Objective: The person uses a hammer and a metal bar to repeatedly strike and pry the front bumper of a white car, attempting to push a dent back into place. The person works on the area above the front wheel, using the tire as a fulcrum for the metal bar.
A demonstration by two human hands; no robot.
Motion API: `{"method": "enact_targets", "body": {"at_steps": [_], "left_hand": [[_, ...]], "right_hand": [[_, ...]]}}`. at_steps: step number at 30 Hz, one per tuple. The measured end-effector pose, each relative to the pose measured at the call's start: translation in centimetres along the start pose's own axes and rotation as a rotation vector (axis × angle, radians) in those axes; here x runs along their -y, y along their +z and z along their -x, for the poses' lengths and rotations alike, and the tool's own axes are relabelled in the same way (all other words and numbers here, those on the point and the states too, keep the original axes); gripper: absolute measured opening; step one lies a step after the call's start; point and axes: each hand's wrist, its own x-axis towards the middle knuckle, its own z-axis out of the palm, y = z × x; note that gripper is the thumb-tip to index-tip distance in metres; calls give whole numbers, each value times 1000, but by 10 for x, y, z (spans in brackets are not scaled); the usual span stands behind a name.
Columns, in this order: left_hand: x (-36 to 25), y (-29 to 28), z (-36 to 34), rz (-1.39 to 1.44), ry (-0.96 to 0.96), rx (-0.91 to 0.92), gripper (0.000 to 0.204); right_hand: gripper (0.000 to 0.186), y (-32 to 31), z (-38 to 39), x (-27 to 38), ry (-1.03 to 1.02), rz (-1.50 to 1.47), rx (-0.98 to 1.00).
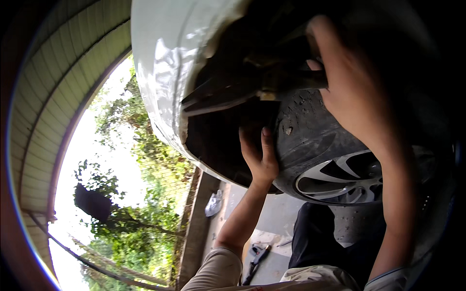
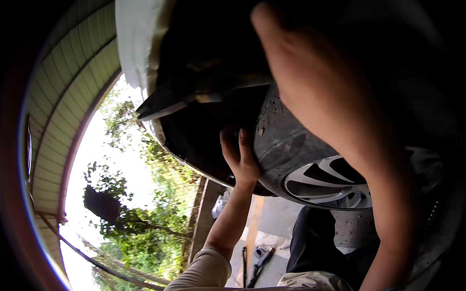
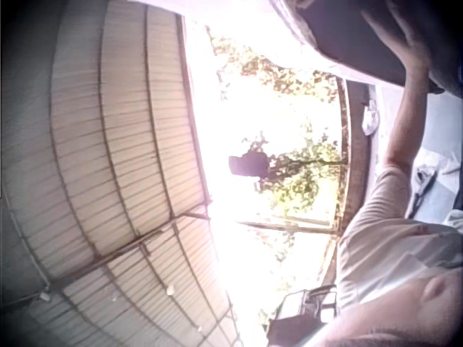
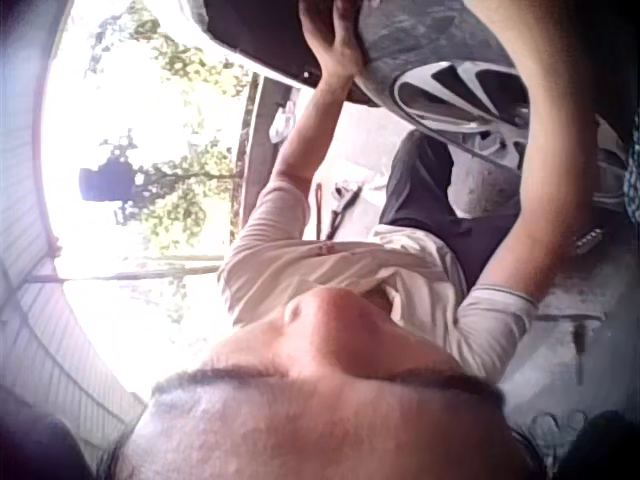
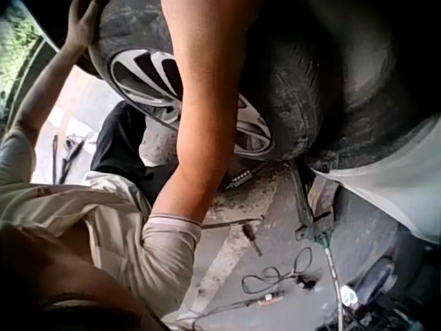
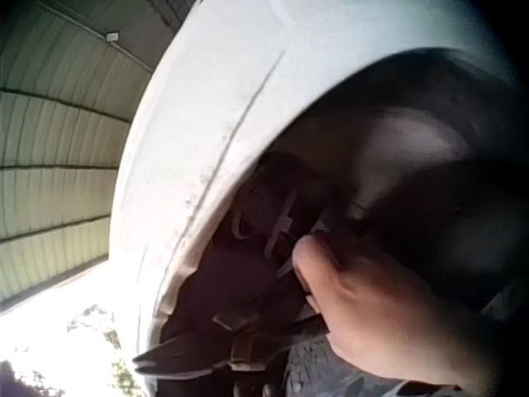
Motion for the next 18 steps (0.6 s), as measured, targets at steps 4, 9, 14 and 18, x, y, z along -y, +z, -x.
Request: {"method": "enact_targets", "body": {"at_steps": [4,9,14,18], "left_hand": [[-4,8,7,24,-49,-6,22],[8,3,7,19,-69,-5,23],[-10,9,12,188,-134,5,31],[3,1,14,194,-91,31,37]], "right_hand": [[37,5,4,-2,21,-19,66],[41,2,2,5,17,0,139],[45,1,7,6,-59,113,149],[50,-8,10,21,-75,309,274]]}}
